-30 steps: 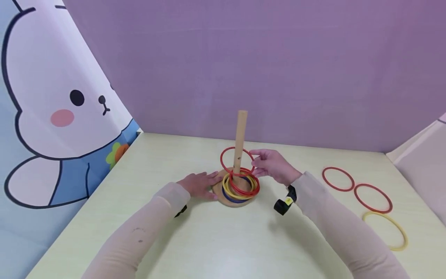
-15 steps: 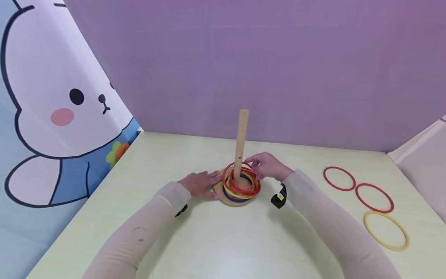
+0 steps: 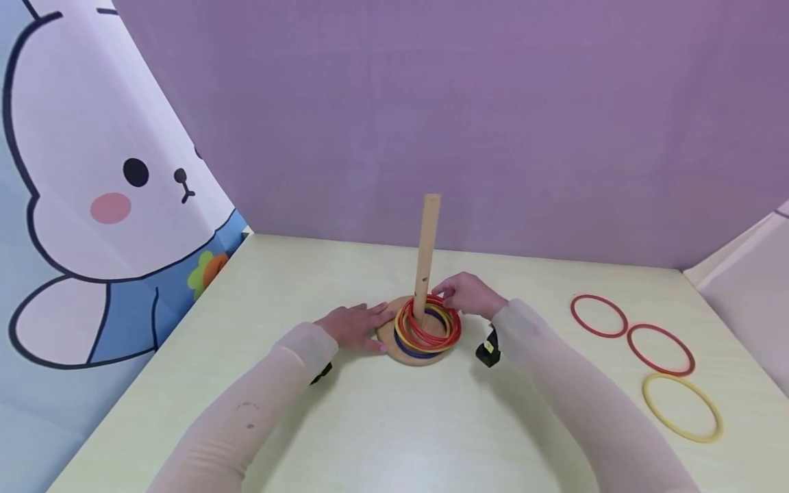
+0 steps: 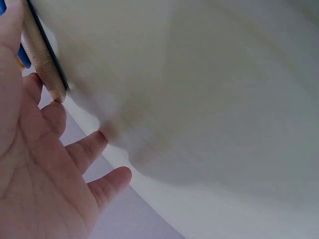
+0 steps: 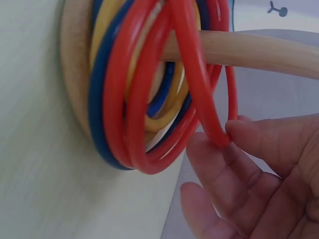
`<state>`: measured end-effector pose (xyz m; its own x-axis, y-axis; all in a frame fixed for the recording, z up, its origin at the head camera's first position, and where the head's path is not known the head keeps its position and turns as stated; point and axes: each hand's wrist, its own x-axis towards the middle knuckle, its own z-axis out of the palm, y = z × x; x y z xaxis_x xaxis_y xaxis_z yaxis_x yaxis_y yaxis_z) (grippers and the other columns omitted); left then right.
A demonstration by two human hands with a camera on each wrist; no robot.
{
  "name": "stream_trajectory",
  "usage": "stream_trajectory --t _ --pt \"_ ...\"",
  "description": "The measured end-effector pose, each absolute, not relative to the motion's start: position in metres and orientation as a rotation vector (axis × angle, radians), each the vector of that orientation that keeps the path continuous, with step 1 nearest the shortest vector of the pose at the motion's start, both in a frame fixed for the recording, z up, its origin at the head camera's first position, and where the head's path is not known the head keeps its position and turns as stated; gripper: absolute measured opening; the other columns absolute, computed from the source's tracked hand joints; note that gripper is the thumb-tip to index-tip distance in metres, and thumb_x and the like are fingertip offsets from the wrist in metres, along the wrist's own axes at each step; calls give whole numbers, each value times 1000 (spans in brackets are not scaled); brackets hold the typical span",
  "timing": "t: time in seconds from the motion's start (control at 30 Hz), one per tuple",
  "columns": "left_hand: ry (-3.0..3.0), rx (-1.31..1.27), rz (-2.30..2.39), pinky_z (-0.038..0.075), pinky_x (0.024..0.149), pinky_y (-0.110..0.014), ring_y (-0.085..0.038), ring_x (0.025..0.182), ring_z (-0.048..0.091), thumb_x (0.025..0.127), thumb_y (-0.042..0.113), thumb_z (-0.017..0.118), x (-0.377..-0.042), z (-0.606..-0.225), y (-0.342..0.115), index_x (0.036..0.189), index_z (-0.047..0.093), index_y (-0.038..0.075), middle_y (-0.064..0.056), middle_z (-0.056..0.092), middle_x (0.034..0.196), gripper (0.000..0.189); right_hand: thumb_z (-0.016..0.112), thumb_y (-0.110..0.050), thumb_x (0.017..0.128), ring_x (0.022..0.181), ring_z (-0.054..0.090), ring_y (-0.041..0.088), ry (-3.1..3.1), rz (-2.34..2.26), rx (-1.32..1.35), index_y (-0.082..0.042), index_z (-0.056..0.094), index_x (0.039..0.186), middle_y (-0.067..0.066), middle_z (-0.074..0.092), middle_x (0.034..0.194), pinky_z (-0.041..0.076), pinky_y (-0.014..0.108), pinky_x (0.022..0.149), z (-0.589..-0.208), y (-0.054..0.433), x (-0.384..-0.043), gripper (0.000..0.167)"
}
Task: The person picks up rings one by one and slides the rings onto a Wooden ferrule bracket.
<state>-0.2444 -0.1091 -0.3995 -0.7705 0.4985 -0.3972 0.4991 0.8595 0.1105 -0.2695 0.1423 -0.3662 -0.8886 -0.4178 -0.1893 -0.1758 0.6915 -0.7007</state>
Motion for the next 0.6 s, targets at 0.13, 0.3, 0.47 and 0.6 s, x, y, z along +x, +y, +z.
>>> stream_trajectory --t 0.13,0.3,0.47,0.6 --pt "2608 742 -2 30 108 -53 -35 141 25 90 56 56 -244 -400 -109 154 21 27 2 14 160 79 57 7 88 79 63 21 2604 -991 -454 7 65 115 16 68 95 54 33 70 -369 141 -269 28" --pt "2613 747 -7 29 108 -53 -35 141 25 90 57 55 -245 -401 -108 154 21 26 2 14 160 79 61 2 88 76 63 19 2661 -944 -428 5 66 114 14 68 92 54 32 70 -371 140 -271 26" --pt "2615 751 -39 30 108 -53 -33 141 26 89 58 54 -246 -401 -108 154 22 28 4 14 160 78 64 -5 89 73 64 21 2703 -895 -379 2 65 118 11 68 88 53 33 70 -371 149 -272 30" --pt "2608 730 -73 29 108 -52 -31 141 27 89 58 54 -247 -398 -108 153 22 29 6 14 159 77 64 -8 89 75 65 25 2722 -865 -401 4 62 121 12 68 92 53 36 71 -368 170 -272 34"
